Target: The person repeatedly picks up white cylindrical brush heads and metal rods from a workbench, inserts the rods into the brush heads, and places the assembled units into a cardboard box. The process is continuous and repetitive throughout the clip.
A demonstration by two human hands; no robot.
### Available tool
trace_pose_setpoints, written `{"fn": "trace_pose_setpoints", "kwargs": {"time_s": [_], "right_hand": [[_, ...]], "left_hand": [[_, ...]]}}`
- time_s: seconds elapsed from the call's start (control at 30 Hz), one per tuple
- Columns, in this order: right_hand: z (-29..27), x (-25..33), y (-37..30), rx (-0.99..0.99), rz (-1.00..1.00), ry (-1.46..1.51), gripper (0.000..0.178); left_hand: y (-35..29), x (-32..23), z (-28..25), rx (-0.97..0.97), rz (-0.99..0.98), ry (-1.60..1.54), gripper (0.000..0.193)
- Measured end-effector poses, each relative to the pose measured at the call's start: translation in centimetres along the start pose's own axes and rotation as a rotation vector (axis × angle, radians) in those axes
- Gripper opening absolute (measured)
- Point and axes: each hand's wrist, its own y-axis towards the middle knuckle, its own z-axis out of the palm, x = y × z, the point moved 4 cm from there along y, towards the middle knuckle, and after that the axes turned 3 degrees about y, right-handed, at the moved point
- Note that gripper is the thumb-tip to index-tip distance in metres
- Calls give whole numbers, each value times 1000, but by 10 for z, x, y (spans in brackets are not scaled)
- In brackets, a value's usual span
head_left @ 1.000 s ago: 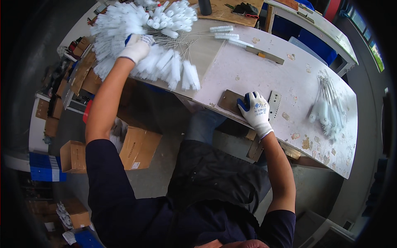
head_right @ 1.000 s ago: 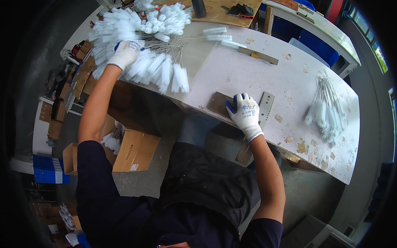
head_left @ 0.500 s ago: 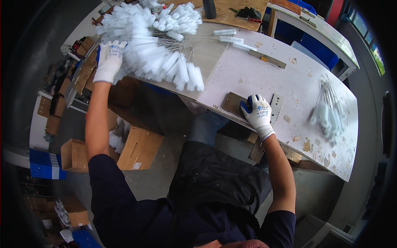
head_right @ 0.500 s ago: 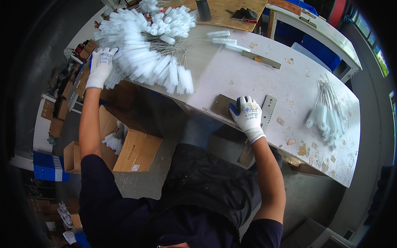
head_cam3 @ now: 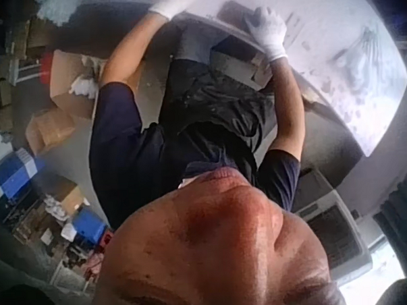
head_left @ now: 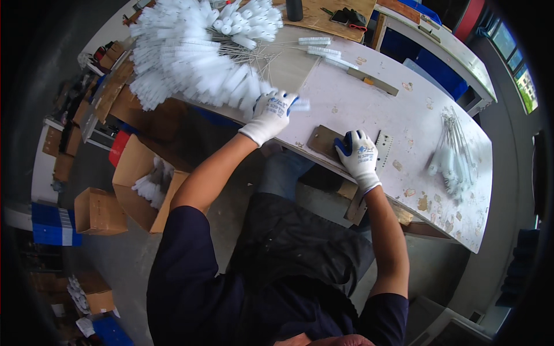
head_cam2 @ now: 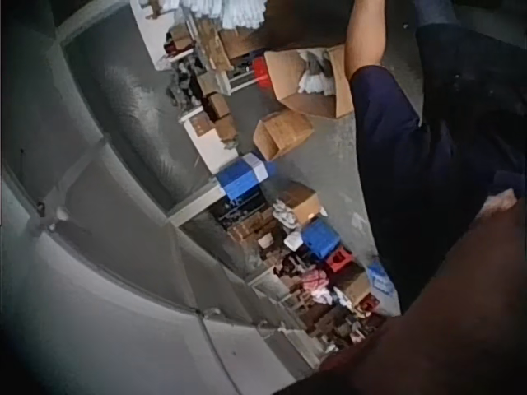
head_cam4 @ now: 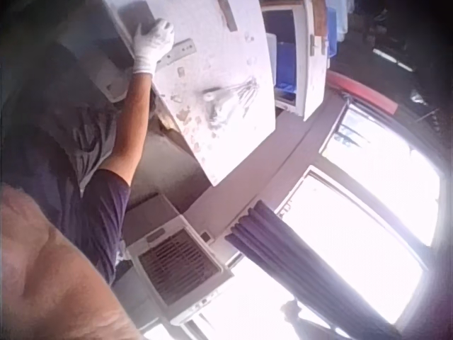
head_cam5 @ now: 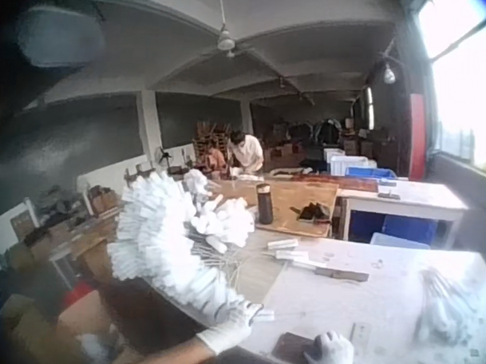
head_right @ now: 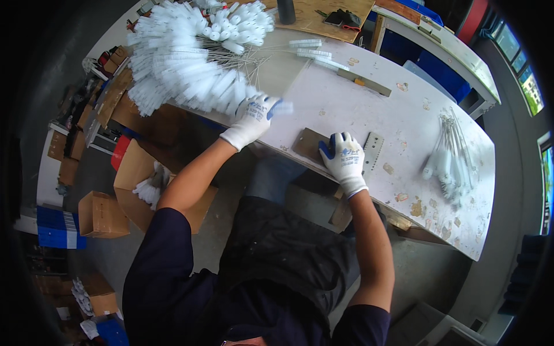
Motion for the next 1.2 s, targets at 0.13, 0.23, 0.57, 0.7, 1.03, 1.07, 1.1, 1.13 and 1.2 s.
{"fn": "trace_pose_setpoints", "kwargs": {"time_s": [0.13, 0.23, 0.57, 0.7, 1.03, 1.07, 1.1, 1.13, 1.2], "right_hand": [[1, 0, 0, 11, 8, 1, 30], [4, 1, 0, 46, 15, 24, 30], [-4, 0, 0, 28, 18, 22, 31], [-3, 1, -1, 19, 5, 37, 31], [-4, -5, -5, -10, -13, 54, 30], [-6, -6, -7, -23, -21, 68, 30], [-7, -6, -8, -34, -32, 90, 29], [-7, -5, -7, -47, -42, 111, 29], [-14, -4, -8, -71, -50, 145, 27]], "left_hand": [[0, 61, 32, 87, -129, 137, 35], [-1, 109, 36, -14, -97, 130, 41], [6, 102, 17, 30, -266, -465, 51], [6, 121, 17, 24, -418, -844, 52], [3, 52, -11, -369, -618, -1452, 35], [3, 35, -7, -327, -597, -1574, 36], [5, 25, 4, -289, -575, -1628, 37], [6, 10, 12, -202, -550, -1703, 37], [9, -25, 34, -26, -471, -1904, 38]]}}
